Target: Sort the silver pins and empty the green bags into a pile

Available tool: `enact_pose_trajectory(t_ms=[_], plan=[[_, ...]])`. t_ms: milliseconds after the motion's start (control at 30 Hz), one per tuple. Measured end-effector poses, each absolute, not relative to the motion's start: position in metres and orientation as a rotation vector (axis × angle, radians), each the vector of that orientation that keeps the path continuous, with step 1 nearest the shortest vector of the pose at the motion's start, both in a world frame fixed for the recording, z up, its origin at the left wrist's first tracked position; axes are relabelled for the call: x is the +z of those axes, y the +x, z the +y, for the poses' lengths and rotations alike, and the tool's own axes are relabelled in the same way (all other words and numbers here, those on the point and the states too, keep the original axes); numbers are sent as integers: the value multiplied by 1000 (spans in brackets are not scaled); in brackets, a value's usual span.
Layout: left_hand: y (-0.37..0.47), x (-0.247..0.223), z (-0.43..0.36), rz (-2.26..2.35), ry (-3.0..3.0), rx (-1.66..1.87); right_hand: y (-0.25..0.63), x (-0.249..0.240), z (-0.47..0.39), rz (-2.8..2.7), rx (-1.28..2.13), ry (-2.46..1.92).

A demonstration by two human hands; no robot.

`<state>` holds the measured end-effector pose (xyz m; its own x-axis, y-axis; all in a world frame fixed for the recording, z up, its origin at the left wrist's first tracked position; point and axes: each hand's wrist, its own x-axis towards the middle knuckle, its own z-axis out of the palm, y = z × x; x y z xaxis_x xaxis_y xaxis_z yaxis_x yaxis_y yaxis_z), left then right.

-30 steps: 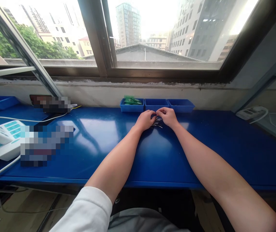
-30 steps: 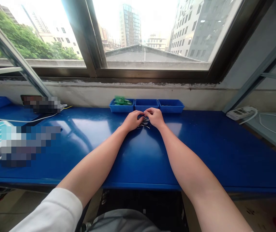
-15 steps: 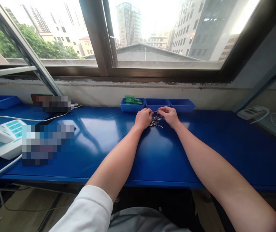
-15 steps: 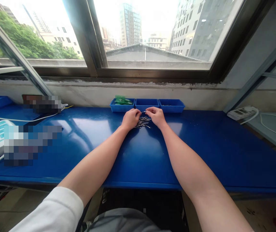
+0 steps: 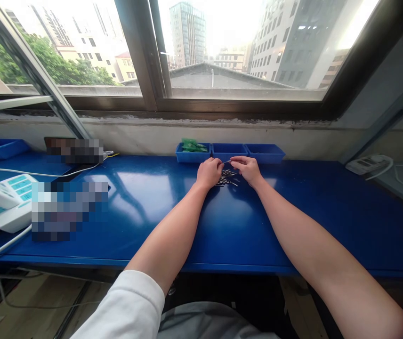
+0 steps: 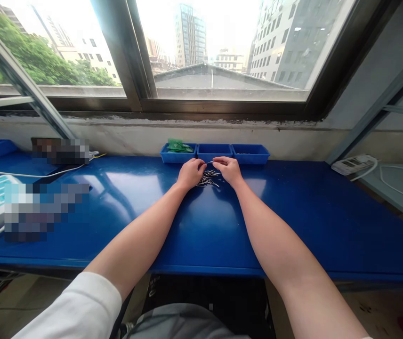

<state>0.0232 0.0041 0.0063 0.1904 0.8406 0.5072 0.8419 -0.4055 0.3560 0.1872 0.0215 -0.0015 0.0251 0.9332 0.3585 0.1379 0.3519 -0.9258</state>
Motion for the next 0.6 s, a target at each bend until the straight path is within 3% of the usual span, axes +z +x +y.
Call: enact_pose_trajectory(t_ms=[333, 600], plan=[[23, 4, 7, -1808, -2367, -1024, 208, 6, 26, -1460, 189, -1496], [22, 2, 8, -1896, -2396, -931, 216, -1, 31, -1560, 89, -1770]])
